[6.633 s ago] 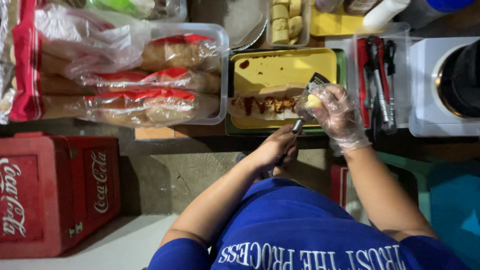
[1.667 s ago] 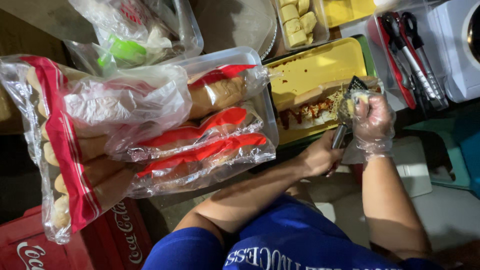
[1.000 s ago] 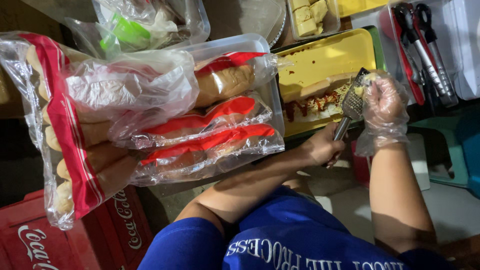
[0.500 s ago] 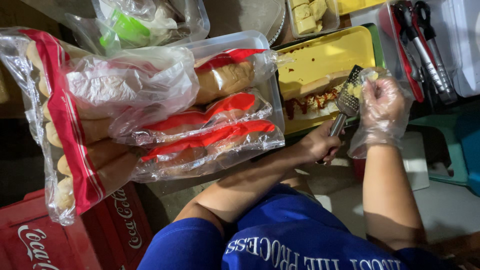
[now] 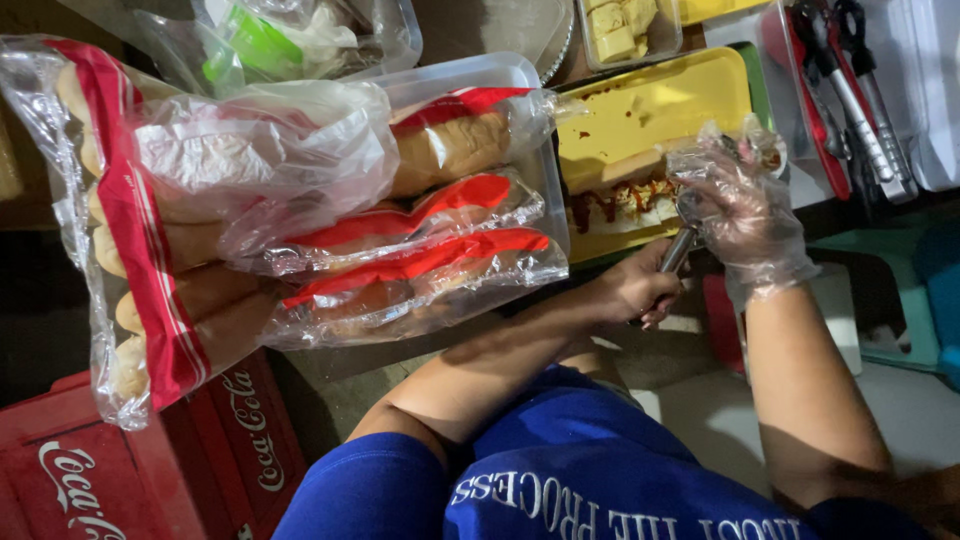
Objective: The person assembles a hot dog by adding shredded vegetables, sauce, and grated cheese to a bun. They use tongs to place the vegetables, squeeze sauce from a bottle, and grate cheese with a handheld grater before placing the finished hot dog on a tray.
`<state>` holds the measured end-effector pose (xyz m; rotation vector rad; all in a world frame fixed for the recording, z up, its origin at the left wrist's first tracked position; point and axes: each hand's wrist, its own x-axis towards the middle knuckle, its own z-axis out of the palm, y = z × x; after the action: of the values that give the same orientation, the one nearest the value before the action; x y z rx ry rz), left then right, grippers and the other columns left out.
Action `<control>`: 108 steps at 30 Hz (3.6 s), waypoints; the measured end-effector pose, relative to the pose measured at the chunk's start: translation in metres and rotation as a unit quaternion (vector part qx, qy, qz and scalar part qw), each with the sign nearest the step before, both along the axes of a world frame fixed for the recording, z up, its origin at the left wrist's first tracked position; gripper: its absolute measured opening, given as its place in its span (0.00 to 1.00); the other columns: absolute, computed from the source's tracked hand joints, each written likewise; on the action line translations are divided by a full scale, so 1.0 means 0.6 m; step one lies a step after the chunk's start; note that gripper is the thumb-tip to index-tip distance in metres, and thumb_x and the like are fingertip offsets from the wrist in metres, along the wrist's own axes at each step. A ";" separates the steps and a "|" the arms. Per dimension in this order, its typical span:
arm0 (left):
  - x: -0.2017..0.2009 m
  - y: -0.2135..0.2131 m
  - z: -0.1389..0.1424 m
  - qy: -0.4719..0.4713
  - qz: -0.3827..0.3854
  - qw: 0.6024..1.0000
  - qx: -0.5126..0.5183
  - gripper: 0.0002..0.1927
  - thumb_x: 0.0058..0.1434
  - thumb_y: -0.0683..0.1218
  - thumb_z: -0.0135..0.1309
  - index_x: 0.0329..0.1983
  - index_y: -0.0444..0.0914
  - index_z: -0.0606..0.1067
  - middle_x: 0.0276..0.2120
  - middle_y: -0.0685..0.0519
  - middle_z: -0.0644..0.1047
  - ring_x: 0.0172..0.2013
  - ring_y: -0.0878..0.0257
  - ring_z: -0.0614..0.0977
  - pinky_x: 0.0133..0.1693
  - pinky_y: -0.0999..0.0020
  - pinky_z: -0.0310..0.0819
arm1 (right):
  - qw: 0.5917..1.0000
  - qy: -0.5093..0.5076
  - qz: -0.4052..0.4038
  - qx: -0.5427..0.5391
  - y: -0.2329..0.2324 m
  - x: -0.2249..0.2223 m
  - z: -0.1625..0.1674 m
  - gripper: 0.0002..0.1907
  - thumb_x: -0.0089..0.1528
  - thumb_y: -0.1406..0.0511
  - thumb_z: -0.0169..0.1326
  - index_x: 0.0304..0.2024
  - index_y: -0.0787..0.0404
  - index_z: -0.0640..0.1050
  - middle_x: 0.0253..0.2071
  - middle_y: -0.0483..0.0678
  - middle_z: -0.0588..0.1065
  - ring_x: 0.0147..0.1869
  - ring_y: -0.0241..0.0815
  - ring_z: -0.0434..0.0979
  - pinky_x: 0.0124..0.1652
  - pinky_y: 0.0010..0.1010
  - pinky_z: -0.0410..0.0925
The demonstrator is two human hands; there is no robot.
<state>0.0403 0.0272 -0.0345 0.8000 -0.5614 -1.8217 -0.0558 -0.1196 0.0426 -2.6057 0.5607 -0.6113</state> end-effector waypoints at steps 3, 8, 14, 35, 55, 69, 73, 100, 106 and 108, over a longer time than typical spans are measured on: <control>-0.004 0.003 0.000 0.004 0.016 1.000 0.002 0.23 0.56 0.36 0.43 0.55 0.37 0.57 0.17 0.53 0.67 0.12 0.64 0.67 0.14 0.66 0.64 | 0.999 -0.001 0.010 0.038 -0.002 0.004 -0.002 0.06 0.71 0.64 0.59 0.50 0.50 0.84 0.65 0.47 0.77 0.76 0.46 0.71 0.81 0.50 0.53; -0.006 0.002 0.009 -0.044 0.010 0.999 0.028 0.25 0.53 0.35 0.44 0.55 0.36 0.56 0.16 0.51 0.67 0.11 0.62 0.68 0.13 0.64 0.65 | 0.997 -0.010 -0.034 0.068 -0.001 0.011 -0.007 0.12 0.69 0.74 0.59 0.50 0.51 0.83 0.60 0.44 0.80 0.78 0.46 0.71 0.80 0.48 0.56; 0.006 -0.001 0.022 -0.072 -0.011 0.997 0.029 0.17 0.59 0.38 0.47 0.49 0.30 0.59 0.17 0.50 0.69 0.13 0.61 0.71 0.14 0.63 0.66 | 0.965 -0.148 -0.073 0.202 0.007 0.019 -0.010 0.11 0.69 0.76 0.57 0.52 0.62 0.81 0.59 0.50 0.78 0.71 0.46 0.74 0.67 0.33 0.71; 0.051 0.011 0.006 0.160 -0.055 0.985 0.014 0.20 0.60 0.36 0.46 0.56 0.40 0.62 0.20 0.55 0.65 0.14 0.69 0.63 0.18 0.70 0.60 | 0.992 -0.015 0.107 0.058 -0.022 0.003 0.056 0.13 0.73 0.68 0.50 0.59 0.53 0.77 0.68 0.48 0.71 0.77 0.46 0.68 0.73 0.38 0.60; 0.045 0.028 -0.014 0.029 0.045 0.998 0.035 0.19 0.60 0.37 0.47 0.55 0.37 0.62 0.19 0.54 0.67 0.16 0.67 0.67 0.16 0.70 0.60 | 0.941 -0.094 0.025 0.323 0.000 0.042 -0.038 0.18 0.76 0.68 0.42 0.65 0.51 0.74 0.72 0.44 0.70 0.80 0.41 0.64 0.75 0.34 0.59; 0.065 0.049 -0.013 -0.009 0.032 0.999 0.041 0.36 0.57 0.35 0.45 0.71 0.38 0.55 0.19 0.53 0.67 0.15 0.66 0.67 0.17 0.69 0.61 | 0.988 0.127 0.085 -0.015 -0.014 0.049 -0.066 0.32 0.68 0.76 0.46 0.70 0.41 0.70 0.77 0.33 0.64 0.85 0.47 0.53 0.82 0.52 0.40; 0.068 0.048 -0.006 0.008 0.029 0.998 0.057 0.36 0.58 0.35 0.45 0.72 0.39 0.54 0.19 0.53 0.67 0.15 0.66 0.67 0.18 0.69 0.62 | 0.989 0.112 0.094 -0.028 -0.025 0.052 -0.060 0.31 0.66 0.75 0.50 0.68 0.42 0.71 0.75 0.35 0.64 0.84 0.49 0.52 0.78 0.58 0.39; 0.091 0.101 0.045 -0.074 0.066 0.992 0.080 0.18 0.58 0.36 0.47 0.52 0.36 0.61 0.18 0.51 0.66 0.14 0.62 0.67 0.15 0.66 0.59 | 0.970 0.219 0.099 0.036 0.031 0.127 -0.045 0.26 0.69 0.58 0.46 0.70 0.35 0.64 0.74 0.32 0.60 0.81 0.52 0.46 0.71 0.67 0.32; 0.083 0.135 -0.010 -0.052 0.066 0.994 0.072 0.16 0.60 0.38 0.47 0.50 0.38 0.62 0.18 0.53 0.65 0.14 0.65 0.65 0.16 0.68 0.57 | 0.975 0.215 0.056 0.020 0.029 0.122 -0.041 0.23 0.71 0.59 0.44 0.69 0.34 0.65 0.75 0.31 0.62 0.82 0.48 0.49 0.74 0.60 0.35; 0.085 0.134 -0.045 0.024 0.054 0.994 0.096 0.11 0.65 0.39 0.47 0.47 0.36 0.61 0.20 0.53 0.65 0.16 0.65 0.64 0.19 0.67 0.60 | 0.980 0.195 0.006 0.025 0.027 0.117 -0.042 0.17 0.75 0.56 0.45 0.66 0.32 0.69 0.74 0.29 0.64 0.83 0.44 0.52 0.78 0.53 0.40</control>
<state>0.0913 0.1076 -0.0614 0.8954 -0.3091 -1.8086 0.0144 -0.1032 0.0174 -2.6899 0.6674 -0.0748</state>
